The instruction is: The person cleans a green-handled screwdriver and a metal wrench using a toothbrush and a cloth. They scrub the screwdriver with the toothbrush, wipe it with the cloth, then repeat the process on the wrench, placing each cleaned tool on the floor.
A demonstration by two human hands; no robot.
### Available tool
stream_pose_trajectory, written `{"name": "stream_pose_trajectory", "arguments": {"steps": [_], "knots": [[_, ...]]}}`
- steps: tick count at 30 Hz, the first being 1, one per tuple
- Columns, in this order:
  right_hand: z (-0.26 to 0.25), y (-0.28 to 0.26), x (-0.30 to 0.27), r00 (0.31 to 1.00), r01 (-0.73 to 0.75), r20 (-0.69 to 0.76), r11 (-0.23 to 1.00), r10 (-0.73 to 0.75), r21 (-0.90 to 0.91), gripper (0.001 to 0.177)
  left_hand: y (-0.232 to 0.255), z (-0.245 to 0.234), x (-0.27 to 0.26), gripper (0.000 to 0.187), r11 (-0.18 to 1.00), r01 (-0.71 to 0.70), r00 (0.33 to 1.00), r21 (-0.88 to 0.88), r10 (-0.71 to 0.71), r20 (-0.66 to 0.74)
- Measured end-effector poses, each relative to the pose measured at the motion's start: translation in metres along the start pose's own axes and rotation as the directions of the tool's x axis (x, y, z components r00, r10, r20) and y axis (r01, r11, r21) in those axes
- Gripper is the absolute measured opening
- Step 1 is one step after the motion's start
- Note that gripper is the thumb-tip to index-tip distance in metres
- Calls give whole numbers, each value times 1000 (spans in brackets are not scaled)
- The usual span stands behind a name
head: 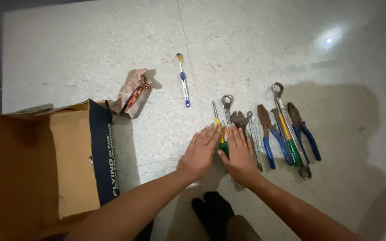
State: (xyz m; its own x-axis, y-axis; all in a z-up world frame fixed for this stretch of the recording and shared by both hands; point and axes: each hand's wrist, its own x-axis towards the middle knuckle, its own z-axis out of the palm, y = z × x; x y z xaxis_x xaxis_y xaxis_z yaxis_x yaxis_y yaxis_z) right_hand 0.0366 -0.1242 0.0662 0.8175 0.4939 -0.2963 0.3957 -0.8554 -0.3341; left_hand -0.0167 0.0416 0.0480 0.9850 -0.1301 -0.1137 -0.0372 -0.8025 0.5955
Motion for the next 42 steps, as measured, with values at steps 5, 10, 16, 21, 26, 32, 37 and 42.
{"name": "stream_pose_trajectory", "arguments": {"steps": [5,10,16,21,26,32,37,42], "knots": [[-11,-16,17,999,28,-26,994,-31,-110,86,-17,-22,1,75,991,33,999,129,-37,29],[-29,-49,36,997,61,-48,998,-62,-24,87,-37,-58,-7,78,991,69,997,117,-71,16],[-40,-99,64,973,220,-47,973,-224,-75,88,-66,-106,-25,80,986,94,993,139,-83,-83],[-43,-149,82,932,356,-70,934,-355,4,88,-97,-150,-57,77,991,83,978,103,-61,-202],[-40,-211,97,894,447,-4,890,-448,91,86,-131,-194,-95,75,982,152,945,109,-112,-306],[-25,-277,104,804,585,14,794,-595,164,76,-160,-223,-157,74,981,164,876,-101,-192,-442],[-6,-318,105,742,632,67,729,-667,264,55,-178,-225,-200,67,903,322,812,-285,-418,-407],[16,-349,112,802,451,262,831,-537,326,37,-204,-210,-227,56,819,365,746,-443,-541,-387]]}}
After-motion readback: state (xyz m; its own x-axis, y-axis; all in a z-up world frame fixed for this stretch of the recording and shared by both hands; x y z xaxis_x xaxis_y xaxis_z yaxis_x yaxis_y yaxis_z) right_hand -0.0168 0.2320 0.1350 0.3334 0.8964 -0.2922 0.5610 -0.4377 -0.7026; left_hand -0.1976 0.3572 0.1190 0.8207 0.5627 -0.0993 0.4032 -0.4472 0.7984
